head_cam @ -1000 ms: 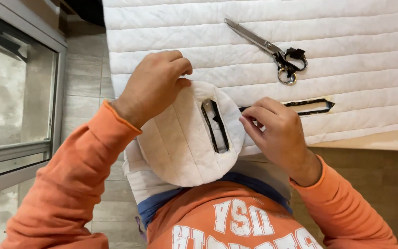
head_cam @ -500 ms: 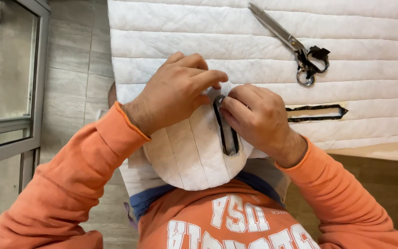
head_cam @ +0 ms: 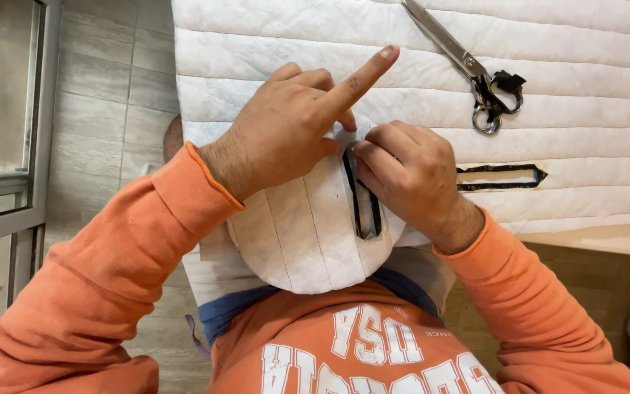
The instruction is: The person is attaching a black zipper strip to a cutout in a white quilted fabric piece by applying adhesive and pressing the strip into place.
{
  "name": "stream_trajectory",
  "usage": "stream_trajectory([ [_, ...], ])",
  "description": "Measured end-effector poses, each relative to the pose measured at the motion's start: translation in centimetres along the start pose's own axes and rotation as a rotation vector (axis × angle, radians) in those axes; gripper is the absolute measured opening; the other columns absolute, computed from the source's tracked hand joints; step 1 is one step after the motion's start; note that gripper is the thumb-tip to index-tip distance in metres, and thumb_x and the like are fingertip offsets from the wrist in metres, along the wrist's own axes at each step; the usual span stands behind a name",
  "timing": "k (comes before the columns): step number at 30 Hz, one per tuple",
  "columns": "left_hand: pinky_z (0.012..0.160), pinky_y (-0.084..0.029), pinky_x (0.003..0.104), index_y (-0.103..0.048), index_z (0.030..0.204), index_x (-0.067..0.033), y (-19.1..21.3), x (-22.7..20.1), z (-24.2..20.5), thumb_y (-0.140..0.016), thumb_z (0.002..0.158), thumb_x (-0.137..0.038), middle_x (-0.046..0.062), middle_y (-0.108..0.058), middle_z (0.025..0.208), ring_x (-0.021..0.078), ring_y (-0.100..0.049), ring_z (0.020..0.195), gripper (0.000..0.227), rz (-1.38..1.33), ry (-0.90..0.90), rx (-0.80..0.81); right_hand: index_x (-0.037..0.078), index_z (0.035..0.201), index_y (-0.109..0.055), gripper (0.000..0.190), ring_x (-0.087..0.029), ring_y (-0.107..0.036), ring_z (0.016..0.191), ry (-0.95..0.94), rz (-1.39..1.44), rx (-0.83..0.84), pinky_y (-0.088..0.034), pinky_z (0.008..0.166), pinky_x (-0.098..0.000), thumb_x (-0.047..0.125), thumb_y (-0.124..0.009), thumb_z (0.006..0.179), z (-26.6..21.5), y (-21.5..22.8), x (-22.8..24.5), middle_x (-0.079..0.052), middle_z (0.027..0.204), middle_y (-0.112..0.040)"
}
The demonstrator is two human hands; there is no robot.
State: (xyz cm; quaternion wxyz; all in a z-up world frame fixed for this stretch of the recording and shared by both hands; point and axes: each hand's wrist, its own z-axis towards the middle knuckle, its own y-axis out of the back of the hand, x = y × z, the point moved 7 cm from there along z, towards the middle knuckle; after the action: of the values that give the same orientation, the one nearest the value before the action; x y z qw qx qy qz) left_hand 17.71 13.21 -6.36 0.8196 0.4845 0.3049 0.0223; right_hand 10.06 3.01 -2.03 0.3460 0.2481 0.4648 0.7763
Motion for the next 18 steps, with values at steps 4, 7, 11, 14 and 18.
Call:
stream_trajectory([
  [4,0.082,-0.044,0.041,-0.009,0.167,-0.0219,0.3,-0.5,0.4,-0.08,0.075,-0.007,-0.017,-0.078,0.095,0.025,-0.063,0.097,0.117,-0.021,0.012,0.05,0.001,0.086,-0.06,0.016,-0.03,-0.054,0.066,-0.021,0.001,0.009,-0.042,0.055,-0.0413,-0.009,-0.066,0.096,-0.1,-0.1,-0.4,-0.011,0.085,-0.059],
  [7,0.08,-0.044,0.042,-0.011,0.167,-0.0223,-0.1,-0.9,0.6,-0.078,0.078,-0.009,-0.015,-0.076,0.09,0.0251,-0.064,0.093,0.112,0.067,0.019,0.032,0.001,0.086,-0.061,0.016,-0.029,-0.052,0.065,-0.041,0.015,0.009,-0.04,0.054,-0.0407,-0.011,-0.066,0.094,0.0,0.1,-0.5,-0.011,0.086,-0.059],
  [11,0.079,-0.042,0.039,-0.008,0.167,-0.0234,-0.4,-0.4,0.6,-0.073,0.072,-0.004,-0.02,-0.075,0.088,0.0206,-0.061,0.091,0.116,0.008,0.057,0.047,0.001,0.086,-0.061,0.014,-0.03,-0.054,0.066,-0.049,0.032,0.023,-0.044,0.055,-0.0414,-0.007,-0.069,0.094,-0.3,0.3,-0.7,-0.012,0.087,-0.06],
  [14,0.08,-0.043,0.04,-0.007,0.167,-0.0203,-0.6,-0.3,0.6,-0.083,0.086,-0.023,-0.019,-0.076,0.094,0.0193,-0.063,0.095,0.111,0.008,0.053,0.049,0.003,0.087,-0.062,0.014,-0.029,-0.057,0.069,-0.023,-0.002,0.044,-0.046,0.056,-0.0404,-0.004,-0.071,0.096,-0.4,0.1,-0.5,-0.011,0.088,-0.061],
  [18,0.079,-0.043,0.039,-0.006,0.167,-0.0196,-0.7,0.0,0.4,-0.079,0.083,-0.014,-0.018,-0.076,0.093,0.0189,-0.062,0.094,0.111,0.024,0.071,0.055,0.005,0.083,-0.06,0.02,-0.028,-0.052,0.065,0.016,-0.057,0.019,-0.039,0.053,-0.0403,-0.001,-0.069,0.1,-0.1,-0.3,-0.2,-0.009,0.083,-0.057],
])
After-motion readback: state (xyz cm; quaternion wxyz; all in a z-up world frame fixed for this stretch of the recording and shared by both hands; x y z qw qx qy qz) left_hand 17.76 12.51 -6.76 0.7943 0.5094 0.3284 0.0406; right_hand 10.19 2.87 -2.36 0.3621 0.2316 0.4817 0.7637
